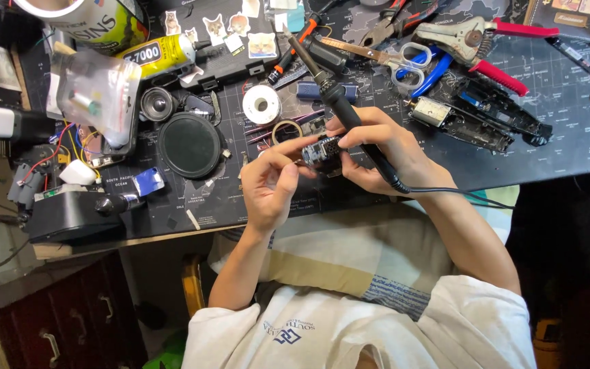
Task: Soldering wires or components onto a small circuit board at a repair bench.
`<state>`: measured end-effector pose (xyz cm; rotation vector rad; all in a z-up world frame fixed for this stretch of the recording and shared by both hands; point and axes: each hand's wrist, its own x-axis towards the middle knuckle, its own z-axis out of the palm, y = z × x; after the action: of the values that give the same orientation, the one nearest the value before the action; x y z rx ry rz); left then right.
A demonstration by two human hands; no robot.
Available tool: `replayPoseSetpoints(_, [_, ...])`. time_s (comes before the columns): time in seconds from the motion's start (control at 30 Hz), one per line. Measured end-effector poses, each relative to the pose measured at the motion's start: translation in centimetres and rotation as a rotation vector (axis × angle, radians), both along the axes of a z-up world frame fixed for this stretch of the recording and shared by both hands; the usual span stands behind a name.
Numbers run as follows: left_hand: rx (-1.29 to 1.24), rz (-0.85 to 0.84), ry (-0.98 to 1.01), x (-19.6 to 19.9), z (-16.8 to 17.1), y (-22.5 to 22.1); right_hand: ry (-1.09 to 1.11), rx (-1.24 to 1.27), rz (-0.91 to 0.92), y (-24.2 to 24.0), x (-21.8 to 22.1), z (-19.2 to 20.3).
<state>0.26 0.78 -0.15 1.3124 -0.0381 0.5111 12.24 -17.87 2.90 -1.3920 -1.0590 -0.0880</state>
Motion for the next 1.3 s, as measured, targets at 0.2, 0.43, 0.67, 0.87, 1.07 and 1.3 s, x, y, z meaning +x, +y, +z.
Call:
replayPoseSetpoints(0.2, [0.118, 0.134, 0.017, -1.2, 0.0, 2.6, -0.006, -0.034, -0.042, 0.0, 0.1, -0.5])
replayPoseSetpoints(0.43, [1.276, -0.002, 0.075, -3.6, 1.8, 4.0, -0.006, -0.044, -0.07, -0.6, 0.1, -1.4])
replayPoseSetpoints(0.67, [1.563, -0.091, -0.284, -2.5, 0.6, 3.1, -0.006, -0.084, -0.066, -1.0, -0.1, -1.0])
replayPoseSetpoints(0.87, [1.741, -0.075, -0.459, -1.7, -0.3, 2.3, -0.001, -0.059, -0.035, -1.1, 0.0, -0.9])
replayPoseSetpoints(1.07, [1.483, -0.137, -0.297, -1.7, -1.2, 2.2, -0.019, 0.014, -0.029, -0.9, 0.3, -0.8])
replayPoseSetpoints(1.3, [0.779, -0.073, -0.054, -1.2, 1.4, 3.0, 0.01, 0.06, 0.008, -1.6, 0.6, -1.7])
